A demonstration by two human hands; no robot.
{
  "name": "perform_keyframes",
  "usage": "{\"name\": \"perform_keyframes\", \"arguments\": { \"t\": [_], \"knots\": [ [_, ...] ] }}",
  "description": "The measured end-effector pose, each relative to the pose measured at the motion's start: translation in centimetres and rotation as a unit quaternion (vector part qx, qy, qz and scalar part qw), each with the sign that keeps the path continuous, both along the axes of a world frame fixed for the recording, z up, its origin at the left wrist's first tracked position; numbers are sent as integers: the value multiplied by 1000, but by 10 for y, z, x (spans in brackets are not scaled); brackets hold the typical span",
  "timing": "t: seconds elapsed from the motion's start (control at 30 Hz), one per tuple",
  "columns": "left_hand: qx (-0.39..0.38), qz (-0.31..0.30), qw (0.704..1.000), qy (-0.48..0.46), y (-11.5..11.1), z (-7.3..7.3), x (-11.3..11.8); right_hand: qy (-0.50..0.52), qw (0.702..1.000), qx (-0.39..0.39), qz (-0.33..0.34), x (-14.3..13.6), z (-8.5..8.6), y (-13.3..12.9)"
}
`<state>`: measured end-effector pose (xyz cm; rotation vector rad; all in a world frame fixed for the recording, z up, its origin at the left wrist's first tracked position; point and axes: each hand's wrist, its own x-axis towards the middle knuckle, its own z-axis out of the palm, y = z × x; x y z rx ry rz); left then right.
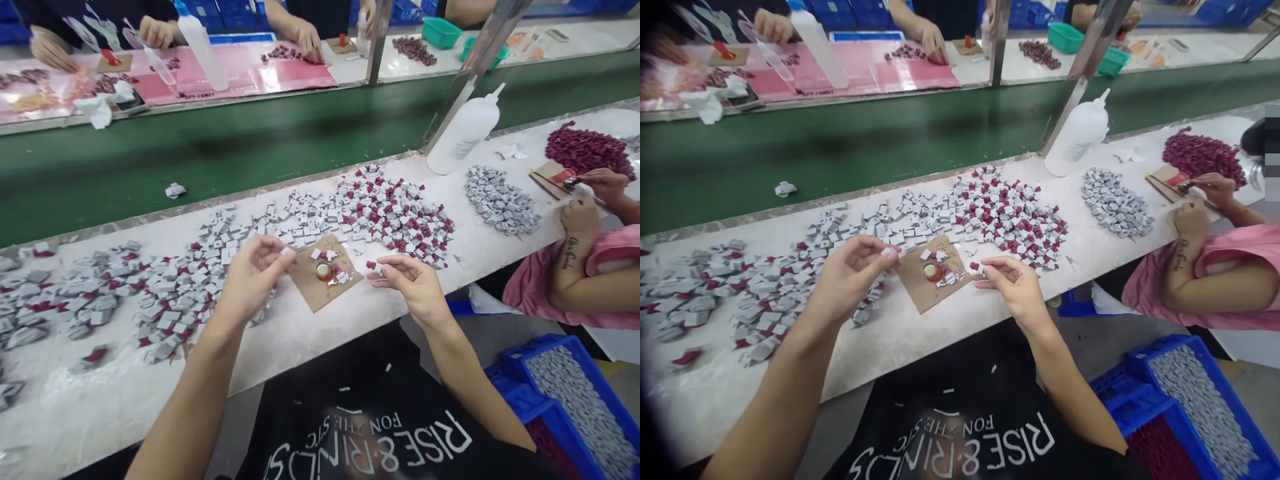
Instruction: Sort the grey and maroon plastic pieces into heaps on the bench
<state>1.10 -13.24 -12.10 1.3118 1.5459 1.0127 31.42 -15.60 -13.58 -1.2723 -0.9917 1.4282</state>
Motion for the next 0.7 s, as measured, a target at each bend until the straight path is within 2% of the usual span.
{"name": "perform_keyframes", "arguments": {
  "t": [0.1,0.23,0.4,0.53,0.7],
  "knots": [
    [-47,28,996,-74,-39,-14,12,-10,1000,-12,-14,0,-8,-10],
    [-61,56,993,-87,-67,-27,25,-82,996,35,13,-12,-10,-15],
    [-83,50,990,-105,-79,-31,35,-166,973,155,48,-40,-8,-9],
    [-75,52,986,-140,-84,-31,39,-211,956,190,78,-53,-7,1],
    [-75,88,983,-143,-85,-31,38,-276,925,226,130,-58,-4,12]
  ]
}}
